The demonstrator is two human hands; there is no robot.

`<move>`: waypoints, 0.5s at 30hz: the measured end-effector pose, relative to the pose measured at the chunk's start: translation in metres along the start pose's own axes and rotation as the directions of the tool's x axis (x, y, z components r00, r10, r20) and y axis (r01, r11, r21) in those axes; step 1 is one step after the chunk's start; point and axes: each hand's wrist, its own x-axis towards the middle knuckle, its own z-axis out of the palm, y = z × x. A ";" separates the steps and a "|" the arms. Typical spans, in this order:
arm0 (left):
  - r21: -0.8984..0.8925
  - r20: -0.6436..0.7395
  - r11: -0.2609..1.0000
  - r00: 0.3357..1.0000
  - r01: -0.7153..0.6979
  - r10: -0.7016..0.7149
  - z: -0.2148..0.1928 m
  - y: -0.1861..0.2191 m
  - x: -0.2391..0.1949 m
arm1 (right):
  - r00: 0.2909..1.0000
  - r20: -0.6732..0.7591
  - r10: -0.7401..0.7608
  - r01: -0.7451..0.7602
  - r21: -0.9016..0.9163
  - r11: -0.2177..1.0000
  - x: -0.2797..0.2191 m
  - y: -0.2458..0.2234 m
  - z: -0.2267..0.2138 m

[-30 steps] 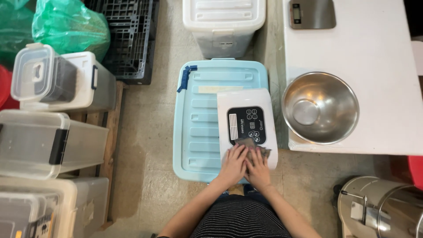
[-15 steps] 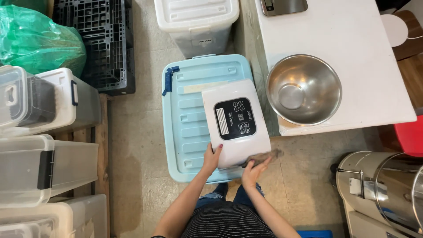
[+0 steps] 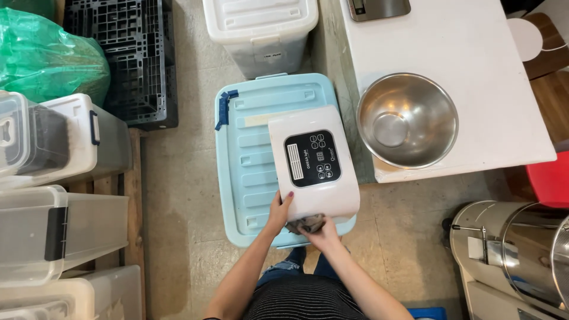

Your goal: Cleaning a plastic chair and a mosaic table with a cloth

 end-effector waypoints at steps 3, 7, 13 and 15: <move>0.018 0.023 1.000 1.000 0.007 -0.007 -0.011 0.009 -0.001 | 0.993 -0.062 -0.103 0.098 -0.069 0.993 -0.052 -0.027 0.028; 0.038 0.016 0.999 1.000 -0.007 0.006 -0.034 0.012 0.003 | 0.918 0.027 -0.397 0.348 -0.536 0.769 -0.085 -0.068 0.055; 0.099 -0.030 0.995 0.999 0.019 -0.016 -0.047 0.022 -0.008 | 0.378 0.923 -0.071 0.522 -0.275 -0.807 0.000 -0.051 0.084; 0.193 -0.049 0.978 0.997 0.074 -0.066 -0.045 0.023 -0.009 | 0.350 0.934 0.072 0.337 -0.054 -0.940 0.031 -0.021 0.088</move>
